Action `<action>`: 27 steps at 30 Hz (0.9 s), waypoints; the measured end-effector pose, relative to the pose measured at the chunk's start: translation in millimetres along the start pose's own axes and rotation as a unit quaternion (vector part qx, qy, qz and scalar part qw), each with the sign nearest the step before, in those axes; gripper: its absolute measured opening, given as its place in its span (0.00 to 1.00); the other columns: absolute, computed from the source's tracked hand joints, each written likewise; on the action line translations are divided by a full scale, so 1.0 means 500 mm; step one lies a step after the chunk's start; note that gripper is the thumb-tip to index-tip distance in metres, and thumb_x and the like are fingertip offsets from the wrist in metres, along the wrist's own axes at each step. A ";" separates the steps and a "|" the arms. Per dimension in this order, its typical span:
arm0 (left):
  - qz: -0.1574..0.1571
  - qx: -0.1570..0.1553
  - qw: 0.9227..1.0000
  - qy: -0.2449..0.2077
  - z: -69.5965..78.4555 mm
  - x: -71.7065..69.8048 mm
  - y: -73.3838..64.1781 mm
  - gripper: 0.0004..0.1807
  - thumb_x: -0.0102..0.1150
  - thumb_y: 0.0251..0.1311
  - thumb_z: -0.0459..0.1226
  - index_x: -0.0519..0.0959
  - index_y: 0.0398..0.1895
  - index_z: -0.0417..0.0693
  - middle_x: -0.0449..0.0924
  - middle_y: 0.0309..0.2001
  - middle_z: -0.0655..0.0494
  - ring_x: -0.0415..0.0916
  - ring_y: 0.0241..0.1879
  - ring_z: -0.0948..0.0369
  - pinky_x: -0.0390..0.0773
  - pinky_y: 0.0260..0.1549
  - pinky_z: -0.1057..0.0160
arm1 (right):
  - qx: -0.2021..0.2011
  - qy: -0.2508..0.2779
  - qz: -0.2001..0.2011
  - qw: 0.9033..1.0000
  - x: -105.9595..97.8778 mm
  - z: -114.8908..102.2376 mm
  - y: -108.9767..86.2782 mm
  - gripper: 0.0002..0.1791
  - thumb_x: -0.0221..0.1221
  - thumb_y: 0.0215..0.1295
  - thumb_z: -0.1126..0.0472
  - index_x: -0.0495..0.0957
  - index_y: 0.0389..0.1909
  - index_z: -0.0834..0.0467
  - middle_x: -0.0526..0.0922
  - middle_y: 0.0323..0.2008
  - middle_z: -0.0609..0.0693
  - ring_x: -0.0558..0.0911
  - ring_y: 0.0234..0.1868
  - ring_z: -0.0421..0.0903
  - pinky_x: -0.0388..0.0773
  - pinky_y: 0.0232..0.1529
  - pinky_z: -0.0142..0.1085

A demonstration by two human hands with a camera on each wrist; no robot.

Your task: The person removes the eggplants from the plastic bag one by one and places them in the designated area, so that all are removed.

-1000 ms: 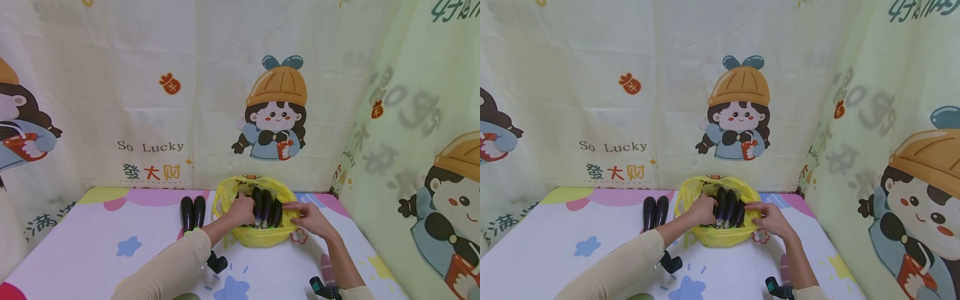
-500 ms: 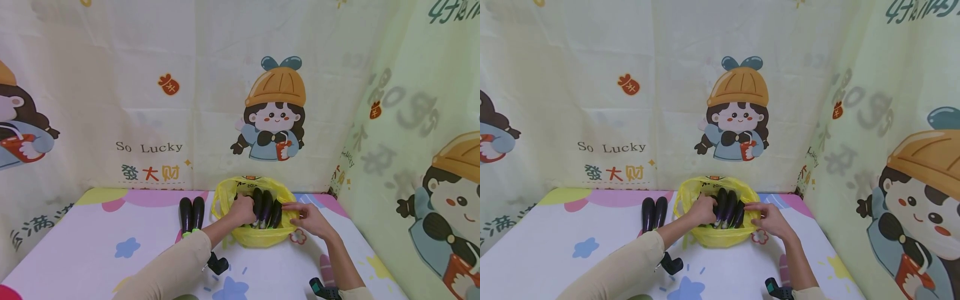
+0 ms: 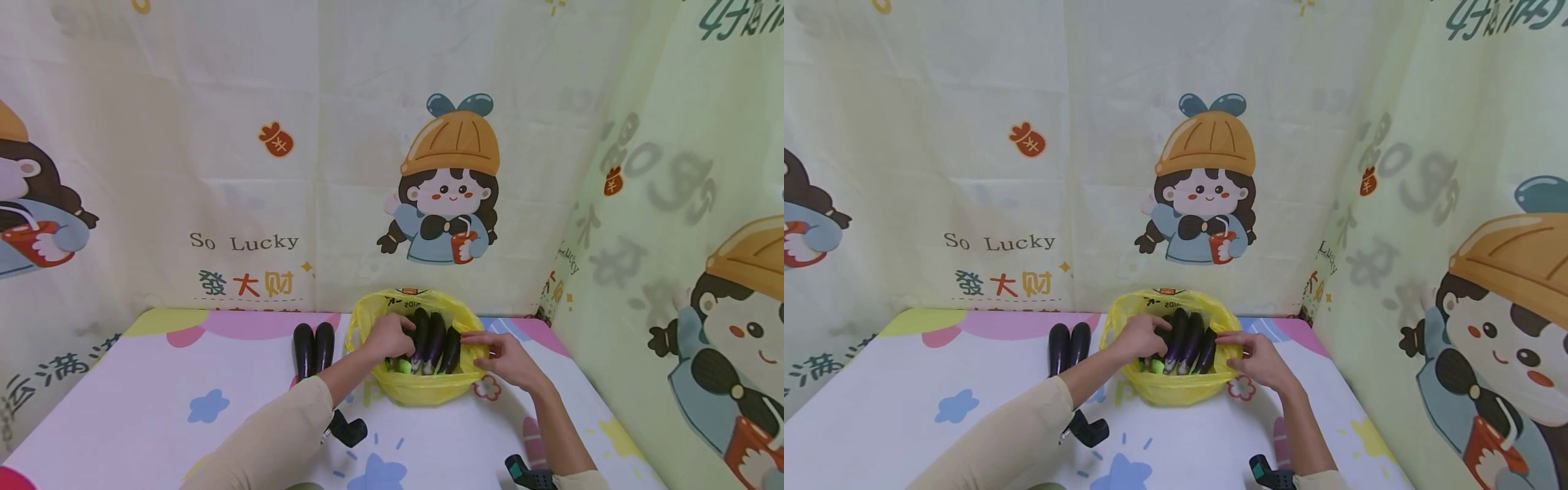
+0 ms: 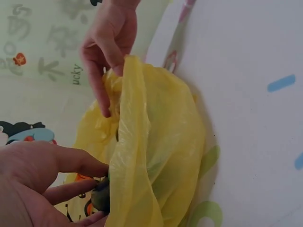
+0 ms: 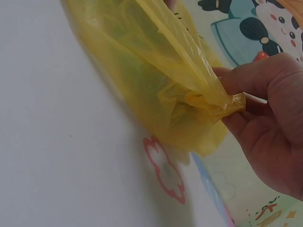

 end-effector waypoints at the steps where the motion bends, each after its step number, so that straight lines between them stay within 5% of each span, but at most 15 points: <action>1: 0.000 -0.004 1.000 -0.008 -0.001 -0.002 0.001 0.30 0.67 0.42 0.24 0.86 0.55 0.42 0.89 0.41 0.47 0.55 0.16 0.61 0.62 0.16 0.64 | 0.001 0.000 0.001 1.000 0.000 0.000 0.000 0.22 0.63 0.64 0.68 0.85 0.59 0.58 0.84 0.63 0.54 0.75 0.67 0.61 0.82 0.51 0.29; 7: 0.023 0.008 0.999 -0.033 0.002 -0.022 -0.003 0.32 0.65 0.40 0.24 0.87 0.56 0.44 0.89 0.44 0.47 0.50 0.15 0.62 0.60 0.17 0.64 | 0.007 0.003 0.001 1.000 0.001 -0.001 -0.001 0.22 0.63 0.65 0.68 0.85 0.60 0.58 0.83 0.64 0.55 0.75 0.68 0.61 0.81 0.52 0.28; 12: 0.024 -0.005 0.998 -0.064 0.007 -0.041 -0.016 0.32 0.66 0.46 0.25 0.85 0.60 0.46 0.83 0.29 0.49 0.52 0.13 0.63 0.62 0.15 0.65 | 0.010 0.003 0.000 1.000 0.000 -0.001 -0.002 0.22 0.63 0.64 0.68 0.84 0.60 0.58 0.82 0.64 0.56 0.75 0.67 0.61 0.81 0.51 0.27; 15: 0.028 -0.016 0.996 -0.078 0.008 -0.056 -0.027 0.31 0.66 0.48 0.25 0.85 0.60 0.49 0.83 0.37 0.47 0.51 0.13 0.62 0.61 0.14 0.65 | 0.011 0.006 0.000 1.000 0.000 -0.002 -0.002 0.23 0.63 0.64 0.68 0.84 0.61 0.58 0.81 0.65 0.57 0.76 0.66 0.62 0.82 0.50 0.28; 19: 0.039 -0.019 0.995 -0.087 0.011 -0.077 -0.044 0.30 0.66 0.48 0.25 0.86 0.58 0.53 0.80 0.62 0.43 0.54 0.13 0.62 0.63 0.14 0.66 | 0.008 0.006 -0.001 1.000 0.000 -0.001 -0.001 0.23 0.63 0.64 0.69 0.84 0.61 0.60 0.81 0.65 0.58 0.76 0.66 0.62 0.83 0.50 0.28; 27: 0.039 -0.014 0.995 -0.086 0.004 -0.102 -0.070 0.30 0.68 0.50 0.28 0.86 0.60 0.56 0.78 0.67 0.43 0.57 0.13 0.62 0.66 0.16 0.67 | -0.008 0.001 0.005 1.000 -0.003 -0.007 -0.002 0.22 0.63 0.65 0.70 0.84 0.60 0.61 0.82 0.64 0.58 0.75 0.67 0.62 0.82 0.51 0.28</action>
Point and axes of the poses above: each hand's wrist, its own y-axis towards the middle knuckle, its own x-axis out of the palm, z = x × y, the point moved 8 cm from there along y, towards the middle knuckle
